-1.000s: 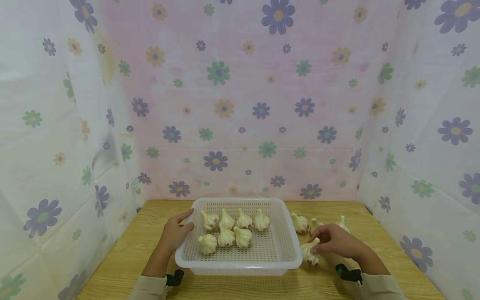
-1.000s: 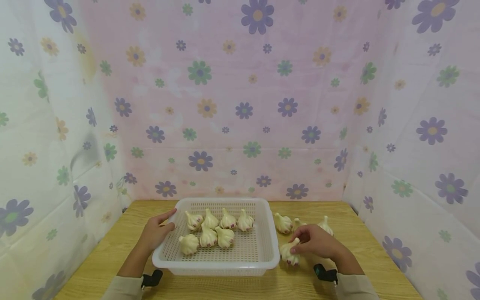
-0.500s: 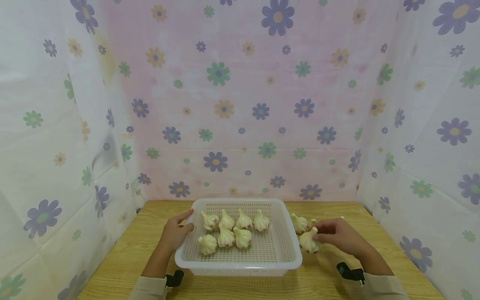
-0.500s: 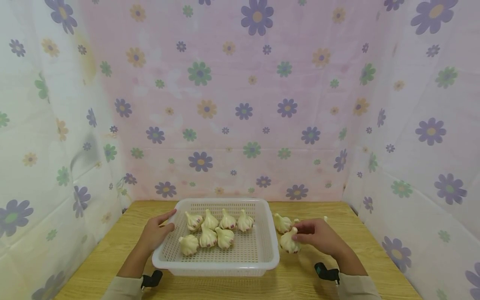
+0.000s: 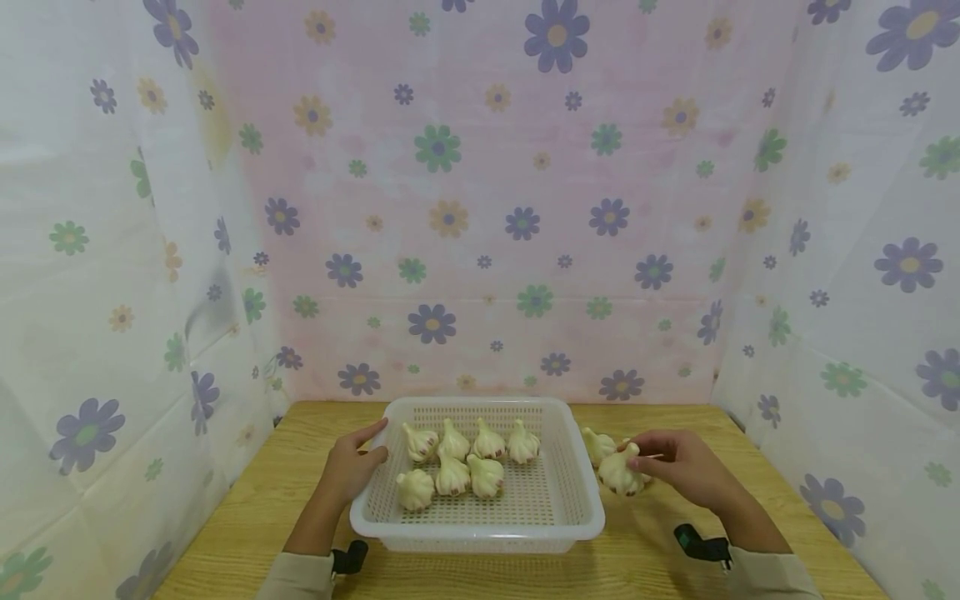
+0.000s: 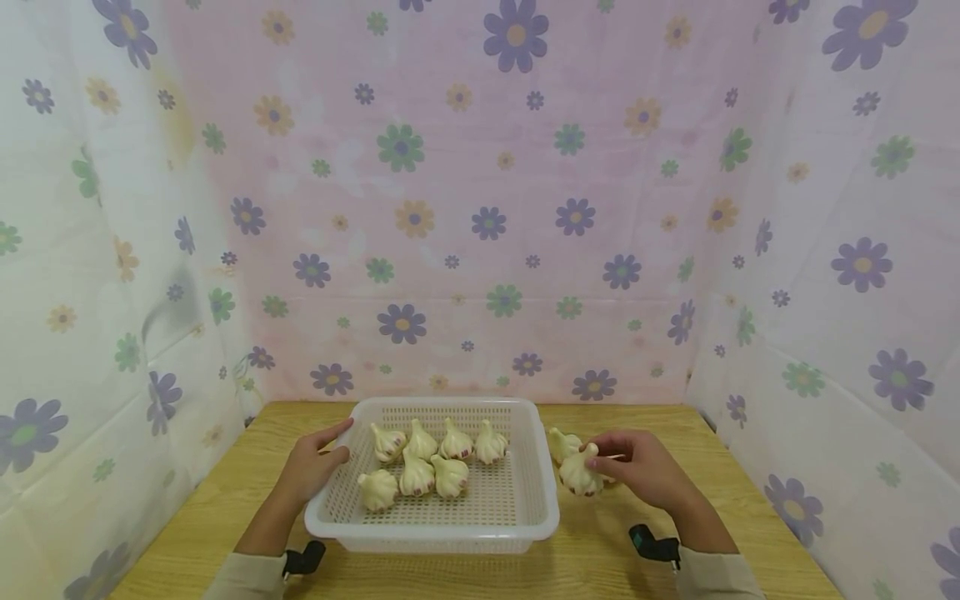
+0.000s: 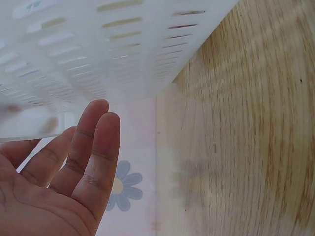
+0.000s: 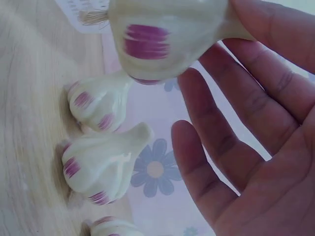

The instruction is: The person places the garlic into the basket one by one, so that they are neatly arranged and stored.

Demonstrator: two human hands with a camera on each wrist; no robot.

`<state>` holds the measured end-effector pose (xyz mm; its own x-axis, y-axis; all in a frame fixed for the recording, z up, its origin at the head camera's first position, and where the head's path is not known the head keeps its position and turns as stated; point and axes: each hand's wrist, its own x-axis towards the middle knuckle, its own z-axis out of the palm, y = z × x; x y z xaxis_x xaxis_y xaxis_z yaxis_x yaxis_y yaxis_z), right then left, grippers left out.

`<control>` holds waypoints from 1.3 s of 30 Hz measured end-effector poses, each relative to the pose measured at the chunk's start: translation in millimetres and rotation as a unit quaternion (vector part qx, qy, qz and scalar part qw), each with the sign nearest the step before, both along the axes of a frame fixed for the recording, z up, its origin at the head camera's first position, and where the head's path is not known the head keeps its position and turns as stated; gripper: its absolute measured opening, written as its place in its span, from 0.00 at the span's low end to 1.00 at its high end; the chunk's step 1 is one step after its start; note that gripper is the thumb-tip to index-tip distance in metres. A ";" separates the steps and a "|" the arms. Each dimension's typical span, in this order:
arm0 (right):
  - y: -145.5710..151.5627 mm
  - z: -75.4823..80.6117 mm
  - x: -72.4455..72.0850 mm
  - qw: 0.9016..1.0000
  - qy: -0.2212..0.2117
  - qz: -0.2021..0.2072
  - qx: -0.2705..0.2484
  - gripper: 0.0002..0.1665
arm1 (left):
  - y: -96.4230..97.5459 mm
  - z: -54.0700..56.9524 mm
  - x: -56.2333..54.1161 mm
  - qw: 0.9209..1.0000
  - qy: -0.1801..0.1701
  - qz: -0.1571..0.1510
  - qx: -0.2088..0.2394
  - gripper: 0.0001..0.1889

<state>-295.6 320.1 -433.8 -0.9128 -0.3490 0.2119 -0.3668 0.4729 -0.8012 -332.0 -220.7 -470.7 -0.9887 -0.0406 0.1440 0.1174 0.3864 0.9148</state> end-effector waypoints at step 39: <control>-56.4 64.9 -28.0 0.984 0.129 -0.022 0.122 0.21 | 1.4 -1.3 1.5 1.000 0.015 0.000 0.000 0.31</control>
